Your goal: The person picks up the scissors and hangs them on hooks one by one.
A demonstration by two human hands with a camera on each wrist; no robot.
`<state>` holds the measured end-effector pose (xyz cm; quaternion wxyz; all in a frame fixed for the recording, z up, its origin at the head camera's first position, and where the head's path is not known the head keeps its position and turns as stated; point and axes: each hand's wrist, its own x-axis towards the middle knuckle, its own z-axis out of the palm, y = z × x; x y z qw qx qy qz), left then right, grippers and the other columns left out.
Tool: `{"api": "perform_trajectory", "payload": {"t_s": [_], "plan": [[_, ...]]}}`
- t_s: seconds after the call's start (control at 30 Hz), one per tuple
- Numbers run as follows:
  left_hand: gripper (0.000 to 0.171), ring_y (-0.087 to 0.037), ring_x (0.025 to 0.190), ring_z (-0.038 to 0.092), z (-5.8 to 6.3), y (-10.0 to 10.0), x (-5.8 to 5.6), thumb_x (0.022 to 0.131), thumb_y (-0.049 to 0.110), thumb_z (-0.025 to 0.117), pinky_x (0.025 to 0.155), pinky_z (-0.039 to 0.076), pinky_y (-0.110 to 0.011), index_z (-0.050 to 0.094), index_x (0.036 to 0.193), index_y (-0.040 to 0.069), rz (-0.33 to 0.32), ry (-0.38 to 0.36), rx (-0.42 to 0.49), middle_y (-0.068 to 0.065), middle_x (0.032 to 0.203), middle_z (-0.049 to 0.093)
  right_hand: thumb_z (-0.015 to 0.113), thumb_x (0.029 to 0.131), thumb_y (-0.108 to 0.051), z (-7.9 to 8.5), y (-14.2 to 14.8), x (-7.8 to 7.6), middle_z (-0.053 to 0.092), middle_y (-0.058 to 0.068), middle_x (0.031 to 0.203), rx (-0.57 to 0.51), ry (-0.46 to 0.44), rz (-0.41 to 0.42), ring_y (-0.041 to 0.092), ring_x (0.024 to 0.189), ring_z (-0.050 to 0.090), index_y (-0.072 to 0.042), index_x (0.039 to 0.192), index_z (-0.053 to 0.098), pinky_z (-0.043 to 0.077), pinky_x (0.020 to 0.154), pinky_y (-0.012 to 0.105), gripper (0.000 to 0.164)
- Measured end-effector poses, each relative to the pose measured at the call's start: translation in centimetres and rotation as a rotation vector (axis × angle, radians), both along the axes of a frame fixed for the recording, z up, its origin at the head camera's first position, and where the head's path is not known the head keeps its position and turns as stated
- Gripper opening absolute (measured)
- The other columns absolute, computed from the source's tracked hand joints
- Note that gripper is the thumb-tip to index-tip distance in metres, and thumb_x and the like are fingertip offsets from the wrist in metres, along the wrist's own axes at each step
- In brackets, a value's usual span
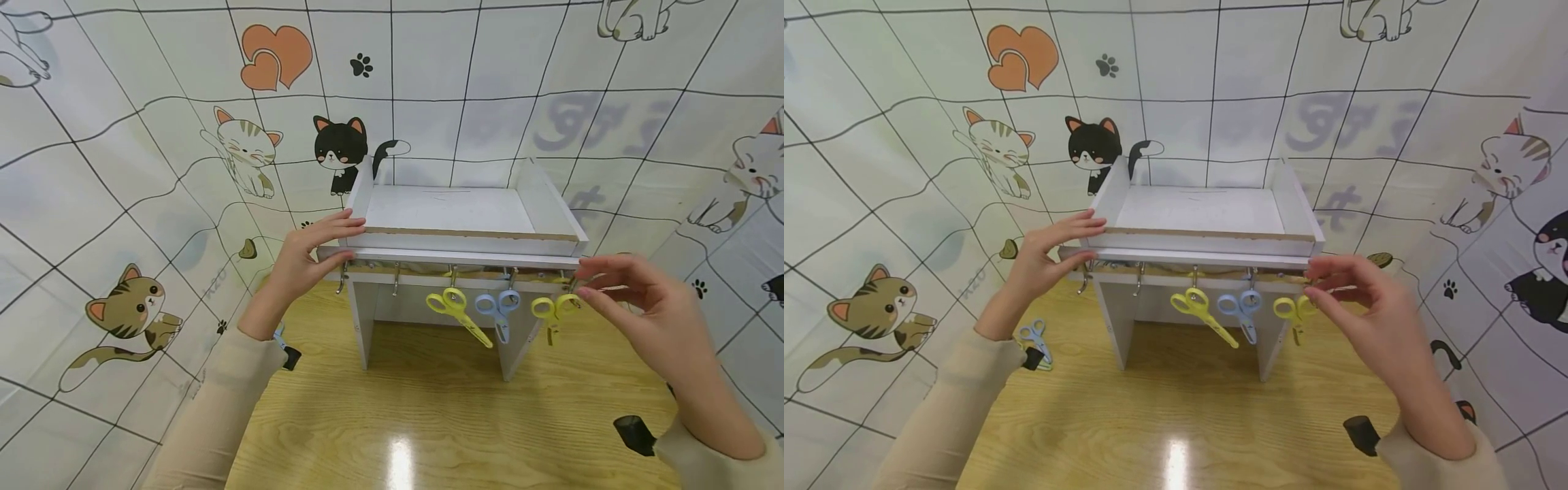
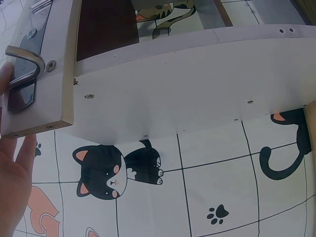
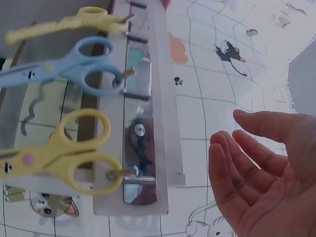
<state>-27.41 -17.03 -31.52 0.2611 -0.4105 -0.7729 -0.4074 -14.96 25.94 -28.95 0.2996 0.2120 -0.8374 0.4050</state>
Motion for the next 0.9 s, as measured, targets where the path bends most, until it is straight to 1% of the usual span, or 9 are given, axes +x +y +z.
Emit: {"api": "perform_trajectory", "payload": {"t_s": [0.17, 0.23, 0.3, 0.4, 0.53, 0.6, 0.67, 0.8, 0.9], "plan": [[0.041, -0.028, 0.136, 0.054, 0.0, 0.0, 0.0, 0.083, -0.002, 0.077, 0.117, 0.04, -0.028, 0.071, 0.123, 0.005, 0.0, 0.0, -0.004, -0.013, 0.128, 0.07, 0.073, 0.077, 0.019, 0.6, 0.6, -0.9, 0.067, -0.027, 0.108, 0.038, 0.106, -0.066, -0.013, 0.092, 0.064, 0.003, 0.111, 0.071, 0.048, 0.08, 0.0, 0.038], [0.041, -0.028, 0.136, 0.054, 0.0, 0.0, 0.0, 0.083, -0.002, 0.077, 0.117, 0.04, -0.027, 0.071, 0.123, 0.005, 0.001, 0.004, -0.007, -0.013, 0.128, 0.07, 0.075, 0.075, 0.02, 0.7, 0.8, -1.3, 0.068, -0.023, 0.113, 0.05, 0.136, -0.07, -0.012, 0.096, 0.063, 0.003, 0.112, 0.071, 0.048, 0.084, 0.001, 0.041], [0.041, -0.027, 0.136, 0.054, 0.0, 0.0, 0.0, 0.083, -0.002, 0.077, 0.117, 0.04, -0.027, 0.071, 0.123, 0.005, 0.002, 0.008, -0.007, -0.013, 0.128, 0.07, 0.078, 0.072, 0.018, 0.7, 1.0, -1.9, 0.069, -0.015, 0.118, 0.074, 0.166, -0.065, -0.01, 0.102, 0.062, 0.001, 0.113, 0.072, 0.046, 0.088, 0.001, 0.045], [0.041, -0.027, 0.137, 0.054, 0.0, -0.1, 0.0, 0.083, -0.002, 0.077, 0.117, 0.04, -0.027, 0.071, 0.123, 0.006, 0.003, 0.013, -0.008, -0.012, 0.128, 0.07, 0.082, 0.071, 0.01, 0.5, 1.5, -3.1, 0.069, -0.001, 0.128, 0.142, 0.209, -0.045, -0.009, 0.116, 0.059, -0.002, 0.118, 0.072, 0.042, 0.095, 0.003, 0.049], [0.041, -0.028, 0.137, 0.054, 0.0, 0.0, 0.0, 0.083, -0.002, 0.077, 0.117, 0.04, -0.028, 0.071, 0.123, 0.006, 0.002, 0.009, -0.008, -0.012, 0.128, 0.07, 0.087, 0.07, 0.002, -0.3, 2.4, -4.8, 0.065, 0.01, 0.135, 0.242, 0.231, -0.004, -0.01, 0.13, 0.049, -0.005, 0.125, 0.069, 0.036, 0.1, 0.001, 0.058], [0.041, -0.028, 0.136, 0.054, -0.1, 0.0, 0.1, 0.083, -0.002, 0.077, 0.117, 0.04, -0.028, 0.071, 0.123, 0.005, 0.002, 0.007, -0.007, -0.013, 0.128, 0.07, 0.087, 0.068, 0.004, -0.8, 2.6, -5.5, 0.065, 0.014, 0.134, 0.272, 0.236, 0.007, -0.011, 0.132, 0.046, -0.005, 0.126, 0.068, 0.034, 0.102, 0.0, 0.062], [0.041, -0.028, 0.136, 0.054, 0.0, 0.0, 0.1, 0.082, -0.002, 0.077, 0.117, 0.04, -0.028, 0.071, 0.123, 0.005, 0.004, 0.008, -0.006, -0.013, 0.128, 0.07, 0.086, 0.067, 0.008, -1.3, 2.6, -5.9, 0.066, 0.017, 0.13, 0.278, 0.246, 0.002, -0.012, 0.132, 0.046, -0.004, 0.126, 0.069, 0.034, 0.1, -0.001, 0.063], [0.041, -0.028, 0.137, 0.054, 0.2, 0.0, 0.1, 0.083, -0.002, 0.077, 0.118, 0.04, -0.029, 0.071, 0.123, 0.005, 0.006, 0.004, -0.012, -0.012, 0.127, 0.07, 0.083, 0.063, 0.018, -1.8, 2.2, -6.3, 0.069, 0.019, 0.122, 0.249, 0.274, -0.05, -0.014, 0.128, 0.046, -0.003, 0.122, 0.071, 0.035, 0.094, -0.002, 0.063], [0.041, -0.027, 0.138, 0.052, 0.2, -0.2, 0.1, 0.083, -0.002, 0.077, 0.118, 0.039, -0.029, 0.07, 0.123, 0.006, -0.006, -0.018, -0.01, -0.012, 0.129, 0.069, 0.082, 0.062, 0.02, -1.9, 1.8, -6.5, 0.07, 0.019, 0.119, 0.229, 0.286, -0.072, -0.014, 0.127, 0.047, -0.003, 0.119, 0.072, 0.035, 0.093, -0.001, 0.062]]}}
